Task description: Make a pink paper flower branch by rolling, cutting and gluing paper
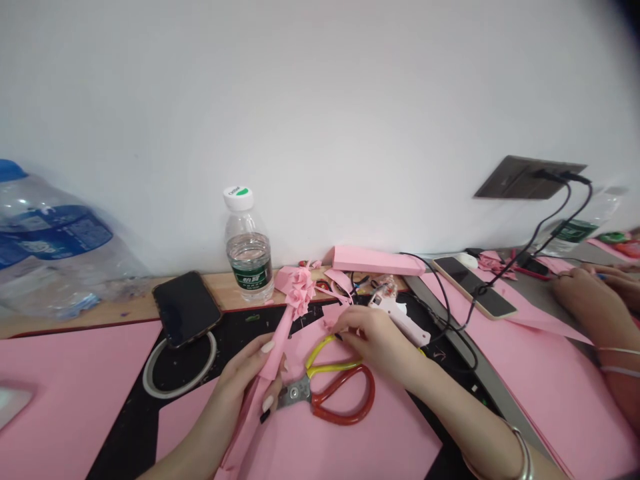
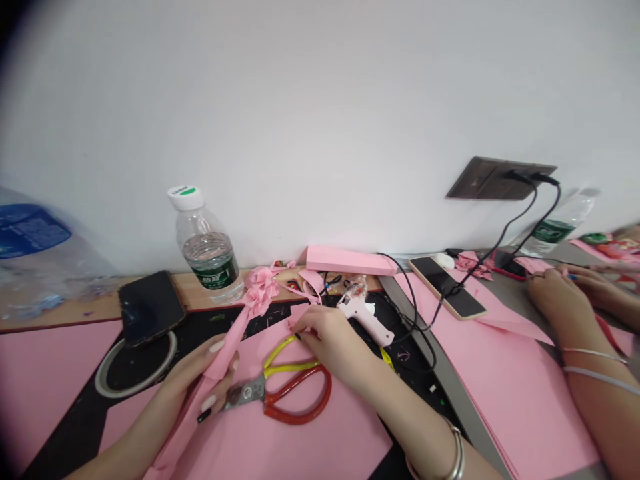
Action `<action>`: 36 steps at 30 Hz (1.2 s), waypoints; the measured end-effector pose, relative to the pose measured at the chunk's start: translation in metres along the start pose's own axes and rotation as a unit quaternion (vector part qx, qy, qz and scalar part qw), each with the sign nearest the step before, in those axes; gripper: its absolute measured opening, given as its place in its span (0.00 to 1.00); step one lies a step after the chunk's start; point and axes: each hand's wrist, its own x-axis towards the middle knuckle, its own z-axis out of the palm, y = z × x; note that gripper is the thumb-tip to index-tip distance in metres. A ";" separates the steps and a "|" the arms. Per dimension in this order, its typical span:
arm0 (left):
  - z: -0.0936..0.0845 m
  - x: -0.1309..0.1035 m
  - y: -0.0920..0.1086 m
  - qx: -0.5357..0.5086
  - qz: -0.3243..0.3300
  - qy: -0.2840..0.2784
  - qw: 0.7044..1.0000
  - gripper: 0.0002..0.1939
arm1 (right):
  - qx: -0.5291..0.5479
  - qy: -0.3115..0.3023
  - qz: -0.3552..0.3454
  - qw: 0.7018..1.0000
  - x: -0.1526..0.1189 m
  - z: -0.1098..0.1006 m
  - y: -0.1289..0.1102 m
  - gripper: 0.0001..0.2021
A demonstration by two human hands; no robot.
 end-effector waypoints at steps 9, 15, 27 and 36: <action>0.000 0.001 -0.002 0.010 0.002 0.000 1.000 0.18 | -0.011 0.096 0.033 0.995 -0.004 0.013 0.010 0.10; 0.000 0.003 -0.002 0.007 -0.003 0.000 1.000 0.19 | 0.003 0.065 -0.022 0.998 0.003 0.023 0.009 0.08; 0.003 0.001 -0.001 0.008 -0.005 -0.002 1.000 0.19 | -0.008 0.009 -0.024 1.000 0.006 0.029 0.011 0.16; 0.000 0.002 -0.004 0.008 -0.002 -0.022 1.000 0.18 | -0.001 0.023 -0.013 1.000 0.008 0.033 0.014 0.12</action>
